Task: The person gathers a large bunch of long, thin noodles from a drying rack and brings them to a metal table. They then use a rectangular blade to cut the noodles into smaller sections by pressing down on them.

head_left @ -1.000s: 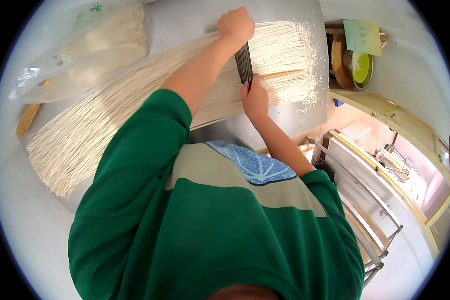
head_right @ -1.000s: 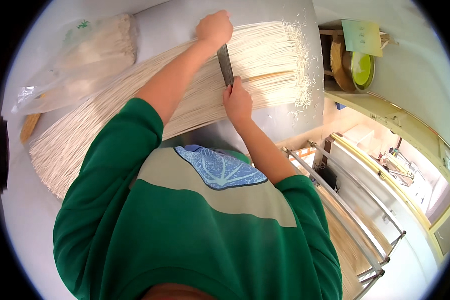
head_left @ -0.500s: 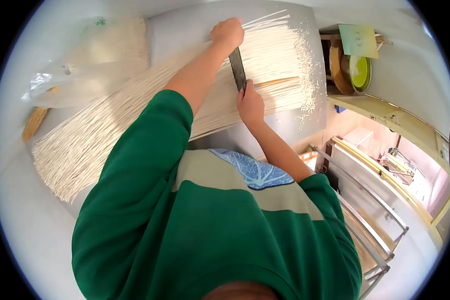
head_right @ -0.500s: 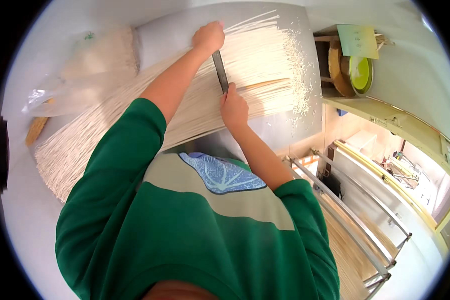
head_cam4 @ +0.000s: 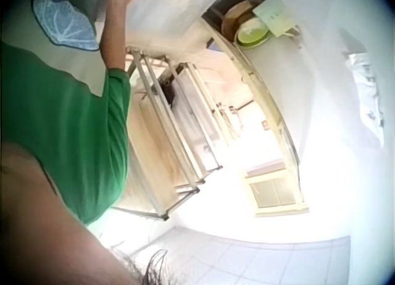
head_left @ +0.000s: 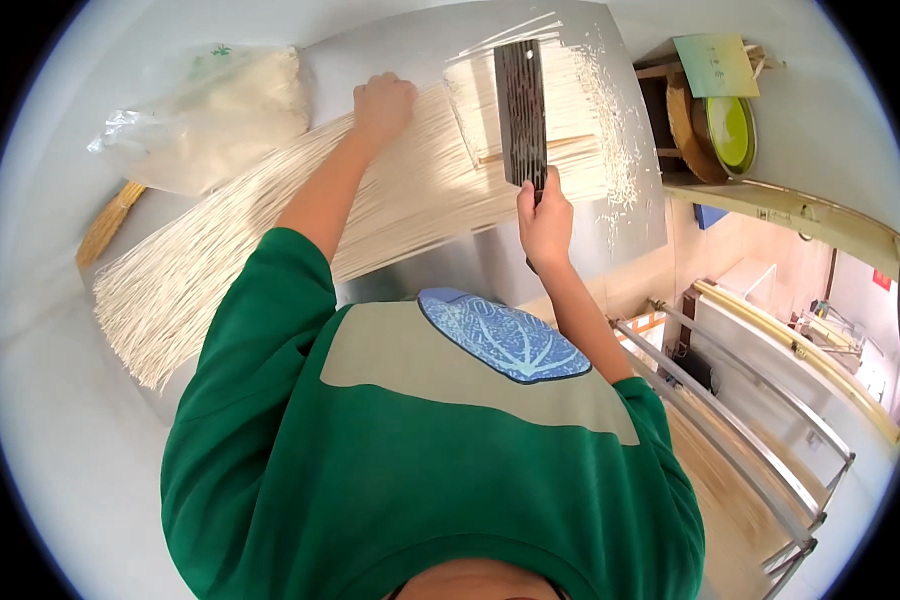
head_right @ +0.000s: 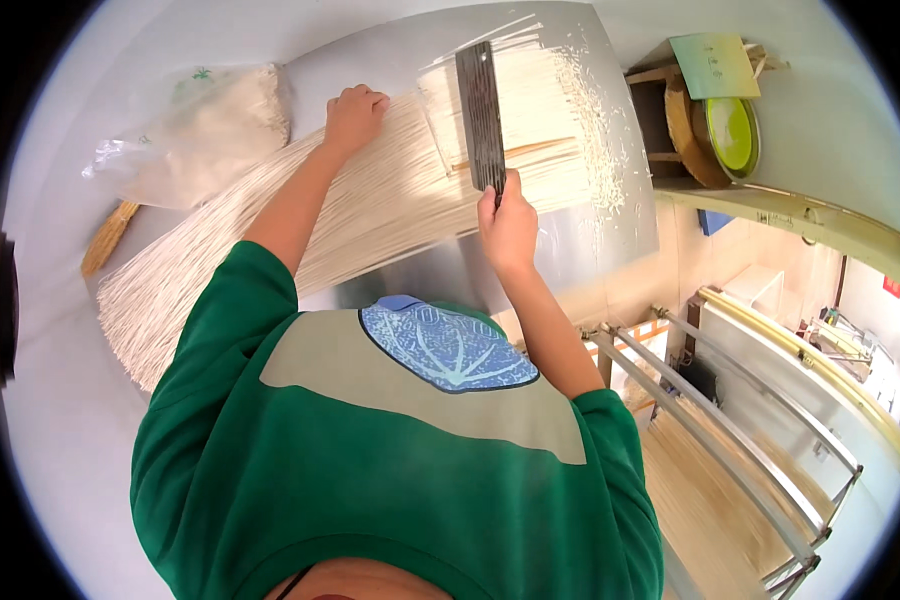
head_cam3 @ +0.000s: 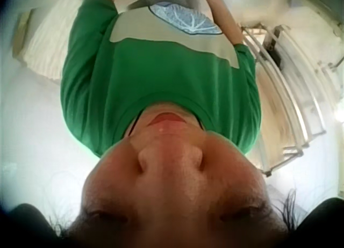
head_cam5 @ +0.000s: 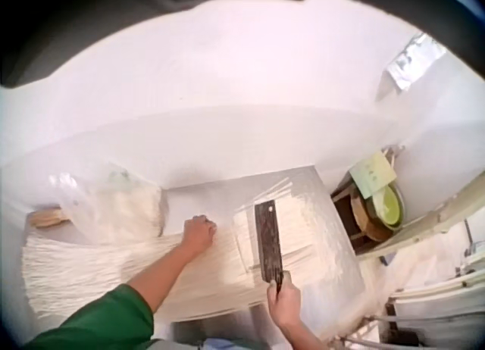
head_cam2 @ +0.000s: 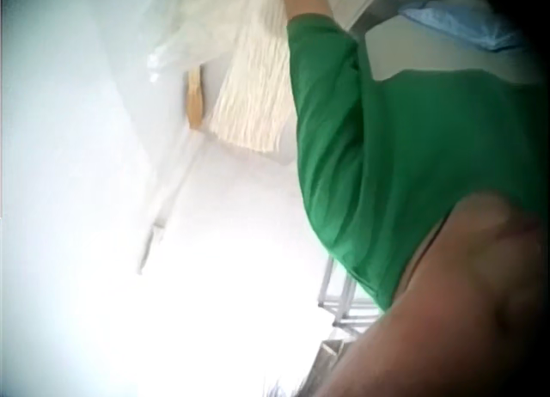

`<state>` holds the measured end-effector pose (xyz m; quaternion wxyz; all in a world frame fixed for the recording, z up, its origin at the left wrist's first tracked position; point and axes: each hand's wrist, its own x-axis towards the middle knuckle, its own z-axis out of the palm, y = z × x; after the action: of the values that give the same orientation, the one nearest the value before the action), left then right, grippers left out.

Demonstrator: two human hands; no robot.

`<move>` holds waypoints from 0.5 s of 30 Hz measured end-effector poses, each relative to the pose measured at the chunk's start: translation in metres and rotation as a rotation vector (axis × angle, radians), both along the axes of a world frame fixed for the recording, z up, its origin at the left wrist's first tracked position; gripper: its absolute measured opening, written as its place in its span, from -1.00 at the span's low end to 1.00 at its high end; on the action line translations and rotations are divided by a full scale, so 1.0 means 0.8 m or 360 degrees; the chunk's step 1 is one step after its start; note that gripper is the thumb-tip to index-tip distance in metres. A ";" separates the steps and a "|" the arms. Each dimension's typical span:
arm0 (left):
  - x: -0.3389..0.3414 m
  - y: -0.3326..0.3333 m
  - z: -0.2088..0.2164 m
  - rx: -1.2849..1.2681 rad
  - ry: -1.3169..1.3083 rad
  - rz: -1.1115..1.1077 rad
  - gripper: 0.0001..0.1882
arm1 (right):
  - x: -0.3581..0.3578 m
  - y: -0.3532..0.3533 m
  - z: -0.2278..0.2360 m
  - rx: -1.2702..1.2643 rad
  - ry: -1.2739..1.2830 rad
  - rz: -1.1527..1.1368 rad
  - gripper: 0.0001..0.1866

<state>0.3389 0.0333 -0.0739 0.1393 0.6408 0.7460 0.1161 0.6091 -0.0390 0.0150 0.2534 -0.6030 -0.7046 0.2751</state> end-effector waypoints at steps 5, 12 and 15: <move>0.022 -0.001 0.005 0.0273 -0.0058 0.0108 -0.70 | 0.036 -0.068 -0.019 -0.0130 -0.0298 0.0142 -0.78; 0.123 -0.004 0.055 -0.0245 -0.0985 0.0036 -0.43 | 0.042 -0.103 -0.023 -0.0211 -0.0491 0.0218 -0.77; 0.143 0.003 0.061 -0.0717 -0.0756 -0.0004 -0.38 | 0.040 -0.108 -0.024 -0.0209 -0.0539 0.0237 -0.81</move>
<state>0.4535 0.0355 -0.0254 0.4479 0.5497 0.6988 0.0942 0.6409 -0.1256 -0.0046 0.0704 -0.6021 -0.7604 0.2330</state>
